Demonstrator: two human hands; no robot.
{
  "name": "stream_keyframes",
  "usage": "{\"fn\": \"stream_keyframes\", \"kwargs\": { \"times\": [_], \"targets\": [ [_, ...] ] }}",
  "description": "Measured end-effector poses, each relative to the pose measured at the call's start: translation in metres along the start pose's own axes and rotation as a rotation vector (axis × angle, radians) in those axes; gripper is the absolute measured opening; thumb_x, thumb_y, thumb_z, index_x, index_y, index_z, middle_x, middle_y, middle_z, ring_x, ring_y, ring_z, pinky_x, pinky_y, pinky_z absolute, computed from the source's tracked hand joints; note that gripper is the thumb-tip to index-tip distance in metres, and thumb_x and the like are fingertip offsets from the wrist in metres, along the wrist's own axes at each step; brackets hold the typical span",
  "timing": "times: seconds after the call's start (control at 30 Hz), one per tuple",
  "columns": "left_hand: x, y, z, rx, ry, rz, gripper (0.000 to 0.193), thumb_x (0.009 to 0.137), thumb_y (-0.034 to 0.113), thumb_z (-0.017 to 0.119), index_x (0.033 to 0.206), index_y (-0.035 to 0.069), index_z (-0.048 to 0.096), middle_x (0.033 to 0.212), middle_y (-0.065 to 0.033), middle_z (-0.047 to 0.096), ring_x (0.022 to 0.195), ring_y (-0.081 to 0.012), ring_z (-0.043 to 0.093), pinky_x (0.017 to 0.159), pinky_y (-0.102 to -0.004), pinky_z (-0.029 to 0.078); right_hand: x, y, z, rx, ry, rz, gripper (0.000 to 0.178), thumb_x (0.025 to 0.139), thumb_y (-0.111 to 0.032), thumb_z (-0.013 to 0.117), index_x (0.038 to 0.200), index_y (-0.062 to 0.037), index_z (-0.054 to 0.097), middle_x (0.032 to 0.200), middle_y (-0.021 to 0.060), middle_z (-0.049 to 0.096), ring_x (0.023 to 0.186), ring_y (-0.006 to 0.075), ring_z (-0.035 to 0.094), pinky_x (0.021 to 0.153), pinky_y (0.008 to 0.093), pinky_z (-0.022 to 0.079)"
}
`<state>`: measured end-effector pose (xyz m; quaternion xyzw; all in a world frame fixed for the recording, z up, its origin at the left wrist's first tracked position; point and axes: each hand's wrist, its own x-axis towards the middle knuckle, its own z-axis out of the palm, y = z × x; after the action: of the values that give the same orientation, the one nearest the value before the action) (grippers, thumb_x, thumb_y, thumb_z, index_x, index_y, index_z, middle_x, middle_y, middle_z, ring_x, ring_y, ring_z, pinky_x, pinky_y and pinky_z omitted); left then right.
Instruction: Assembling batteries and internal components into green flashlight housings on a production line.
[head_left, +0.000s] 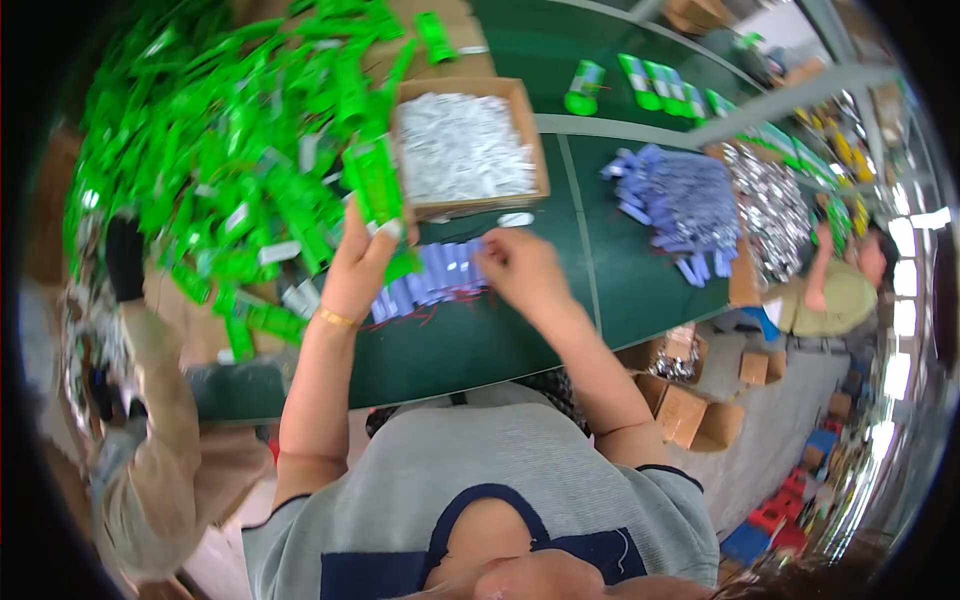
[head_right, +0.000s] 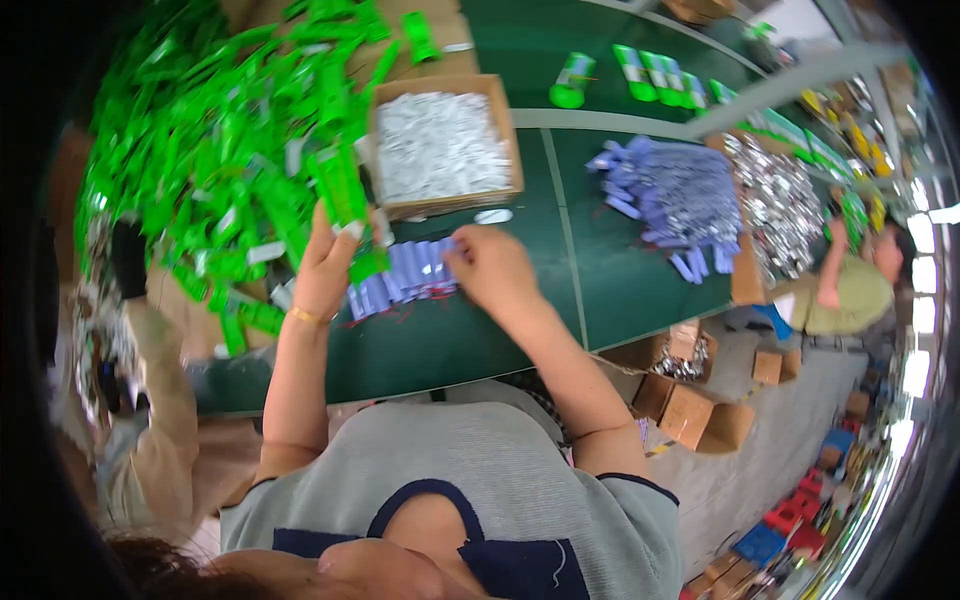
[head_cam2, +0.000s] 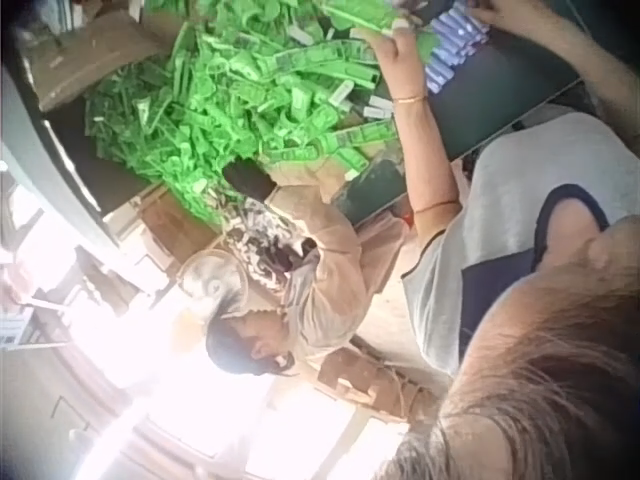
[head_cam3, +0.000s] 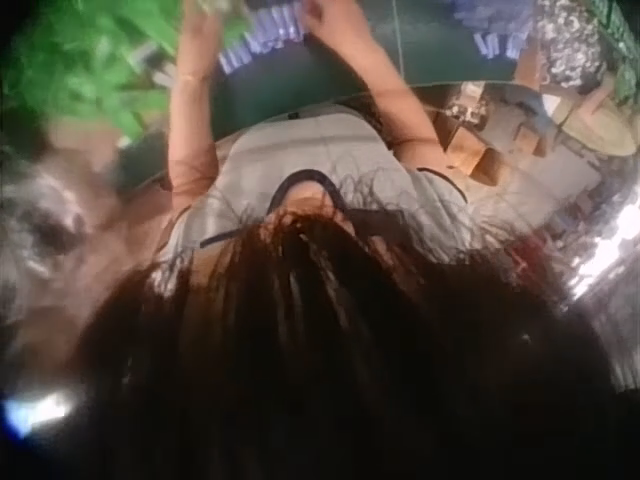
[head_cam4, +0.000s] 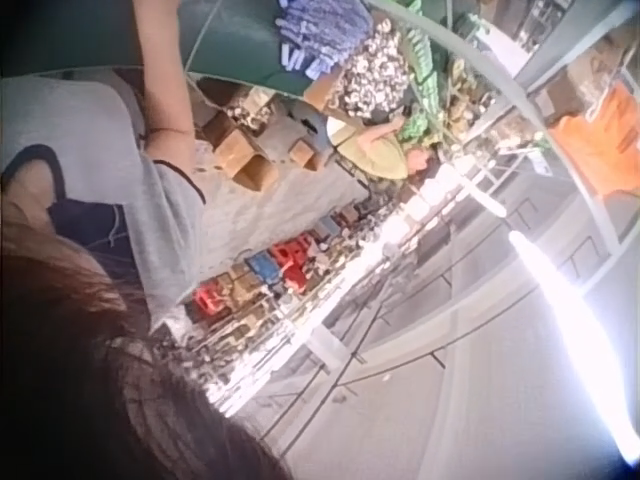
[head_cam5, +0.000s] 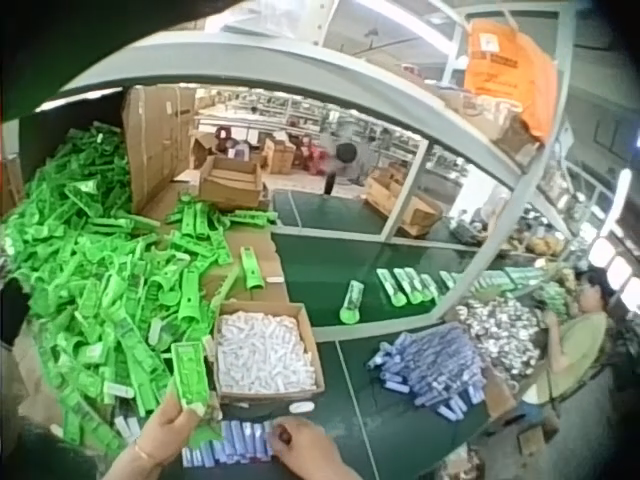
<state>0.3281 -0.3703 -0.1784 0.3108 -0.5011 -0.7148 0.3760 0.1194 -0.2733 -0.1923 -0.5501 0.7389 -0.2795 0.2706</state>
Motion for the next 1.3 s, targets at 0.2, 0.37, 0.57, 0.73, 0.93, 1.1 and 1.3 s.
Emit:
{"fn": "stream_keyframes", "kwargs": {
  "times": [0.2,0.37,0.57,0.73,0.93,1.1,1.3],
  "targets": [
    [-0.023,-0.011,0.002,0.103,0.000,-0.063,0.041,0.097,0.004,0.045,0.138,0.007,0.040,0.107,-0.0045,0.056,0.091,-0.0138,0.055,0.081,-0.0291,0.048,-0.001,0.020,0.024,-0.273,-0.036,-0.002,0.022,0.081,-0.019,0.064,0.095,-0.0029,0.068,0.095,0.0210,0.069,0.092,0.0387,0.067,0.078,0.0491,0.055],
    [-0.017,-0.014,0.028,0.139,-0.137,-0.095,0.047,0.096,0.001,0.043,0.141,0.007,0.034,0.105,-0.0065,0.055,0.086,-0.0146,0.054,0.076,-0.0299,0.049,-0.002,0.031,0.008,-0.295,0.045,-0.024,0.015,0.079,-0.015,0.068,0.089,-0.0047,0.070,0.085,0.0168,0.069,0.083,0.0329,0.069,0.072,0.0449,0.056],
    [-0.022,-0.024,0.027,0.208,-0.160,-0.096,0.046,0.097,0.005,0.047,0.142,0.008,0.035,0.108,-0.0040,0.055,0.091,-0.0126,0.055,0.081,-0.0270,0.048,0.002,0.017,-0.022,0.840,-0.025,-0.101,0.027,0.077,-0.007,0.081,0.097,-0.0064,0.062,0.088,-0.0002,0.059,0.080,0.0102,0.060,0.070,0.0269,0.051],
    [0.000,-0.029,0.060,0.328,-0.288,-0.086,0.065,0.092,0.000,0.047,0.152,0.006,0.022,0.123,-0.0075,0.052,0.096,-0.0128,0.057,0.081,-0.0264,0.051,0.006,-0.008,-0.038,1.089,-0.019,-0.112,0.034,0.082,0.000,0.075,0.109,-0.0055,0.055,0.097,0.0012,0.059,0.083,0.0072,0.061,0.071,0.0225,0.053],
    [0.010,-0.031,0.062,0.445,-0.303,-0.075,0.076,0.087,0.002,0.051,0.154,0.002,0.015,0.125,-0.0158,0.056,0.112,-0.0242,0.057,0.096,-0.0335,0.046,0.020,-0.006,-0.027,0.780,0.129,-0.177,0.031,0.083,-0.005,0.078,0.105,-0.0016,0.056,0.087,0.0031,0.062,0.069,0.0060,0.061,0.060,0.0206,0.051],
    [0.014,-0.024,0.063,0.347,-0.324,-0.058,0.077,0.088,0.001,0.051,0.154,0.003,0.012,0.125,-0.0122,0.053,0.107,-0.0175,0.056,0.093,-0.0305,0.047,0.028,-0.006,-0.015,0.540,0.349,-0.351,0.032,0.079,-0.013,0.082,0.099,-0.0016,0.061,0.078,0.0046,0.060,0.062,0.0080,0.060,0.054,0.0223,0.049],
    [0.018,-0.028,0.062,0.096,-0.196,-0.090,0.059,0.096,0.011,0.058,0.147,0.001,0.031,0.114,-0.0067,0.056,0.092,-0.0091,0.055,0.074,-0.0238,0.049,0.038,-0.008,-0.019,0.246,0.394,-0.564,0.037,0.084,-0.011,0.073,0.117,0.0000,0.063,0.096,0.0119,0.054,0.077,0.0241,0.057,0.066,0.0328,0.049]
  ]
}}
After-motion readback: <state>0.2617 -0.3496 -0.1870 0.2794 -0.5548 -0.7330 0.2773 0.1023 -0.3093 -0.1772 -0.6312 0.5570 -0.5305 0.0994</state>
